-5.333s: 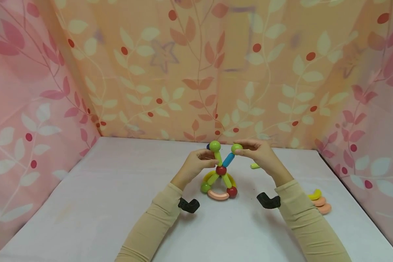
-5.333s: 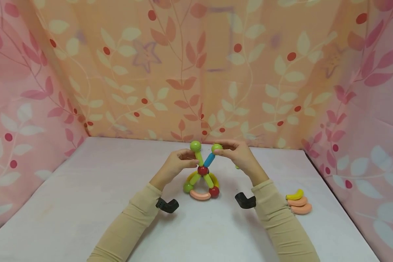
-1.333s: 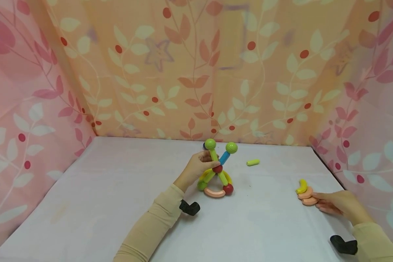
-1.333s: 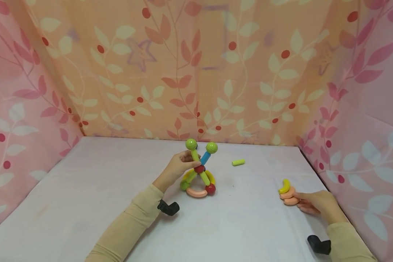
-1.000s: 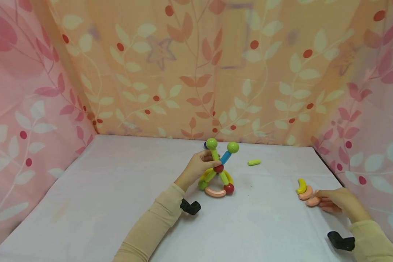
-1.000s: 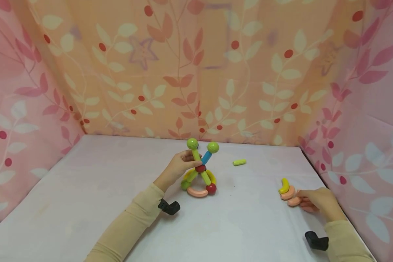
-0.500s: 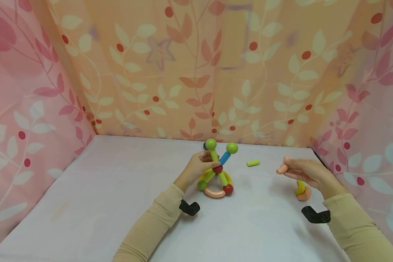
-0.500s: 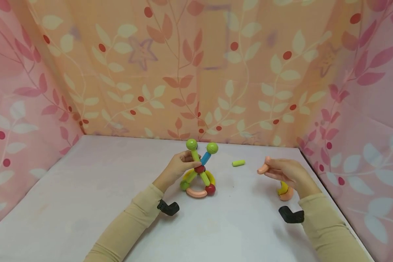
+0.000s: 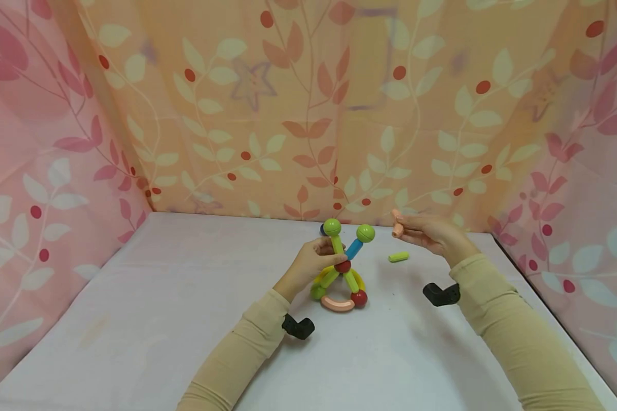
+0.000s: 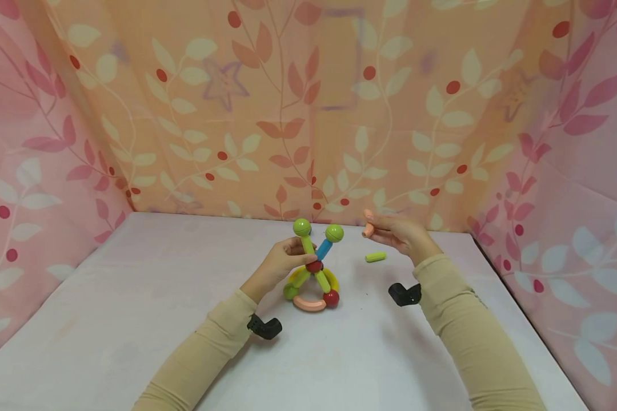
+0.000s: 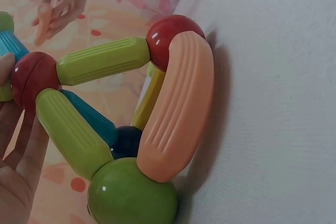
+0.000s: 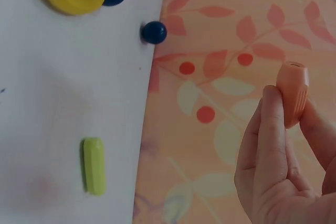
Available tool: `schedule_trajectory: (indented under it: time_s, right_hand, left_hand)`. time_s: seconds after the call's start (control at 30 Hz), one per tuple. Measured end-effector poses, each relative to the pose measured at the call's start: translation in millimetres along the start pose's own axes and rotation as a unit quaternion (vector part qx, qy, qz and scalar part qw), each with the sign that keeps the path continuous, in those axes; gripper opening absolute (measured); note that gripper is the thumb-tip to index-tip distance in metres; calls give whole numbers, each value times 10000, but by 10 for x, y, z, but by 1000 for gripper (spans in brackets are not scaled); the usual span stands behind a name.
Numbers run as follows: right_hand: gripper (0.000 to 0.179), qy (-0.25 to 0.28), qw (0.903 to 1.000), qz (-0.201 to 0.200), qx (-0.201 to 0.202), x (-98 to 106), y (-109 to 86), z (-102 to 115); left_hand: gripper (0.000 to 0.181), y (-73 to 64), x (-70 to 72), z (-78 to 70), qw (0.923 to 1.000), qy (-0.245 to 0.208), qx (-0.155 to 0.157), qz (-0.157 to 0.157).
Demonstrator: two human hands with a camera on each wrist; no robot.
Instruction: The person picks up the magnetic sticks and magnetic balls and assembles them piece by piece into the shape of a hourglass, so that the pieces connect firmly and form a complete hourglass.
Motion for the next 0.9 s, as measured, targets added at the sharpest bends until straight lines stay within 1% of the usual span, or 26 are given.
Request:
schedule_trajectory:
  time_s: [0.1, 0.2, 0.3, 0.47, 0.5, 0.63, 0.67, 0.7, 0.8, 0.87, 0.9]
  right_hand:
    - [12, -69, 9998, -173, -51, -118, 42, 43]
    - [12, -264, 9994, -234, -39, -214, 65, 80]
    - [15, -360, 9992, -194, 0, -290, 79, 112]
    - [12, -269, 9995, -166, -9, -382, 88, 136]
    - [15, -292, 9994, -172, -17, -399, 88, 139]
    - [39, -440, 9988, -218, -38, -446, 101, 139]
    - [39, -436, 9988, -224, -47, -452, 103, 137]
    - [34, -436, 9988, -233, -57, -454, 106, 135]
    - [12, -311, 9992, -229, -80, -454, 113, 128]
    - [9, -253, 9994, -233, -91, -461, 114, 127]
    - [13, -268, 9993, -240, -88, -465, 116, 126]
  left_hand:
    - [40, -3, -10, -3, 10000, -31, 3, 32]
    - [40, -15, -19, -15, 10000, -7, 11, 49]
    - [40, -28, -23, -34, 10000, 18, 33, 7]
    - [43, -33, -19, -43, 10000, 16, 71, 16]
    - [44, -31, -17, -40, 10000, 18, 64, 20]
    - [43, -30, -12, -43, 10000, 48, 38, 14]
    - [42, -32, -12, -46, 10000, 68, 35, -2]
    - [40, -33, -12, -48, 9999, 90, 39, -22]
    - [37, -30, -12, -50, 9999, 117, 67, -59]
    - [37, -35, -11, -54, 9999, 131, 51, -65]
    - [37, -35, -7, -55, 9999, 134, 38, -56]
Point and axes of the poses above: each hand's wrist, its own y-axis towards the middle knuckle, its own x-axis out of the back of the hand, z = x × y, the point moved 1 cm from there along y, towards the middle knuckle
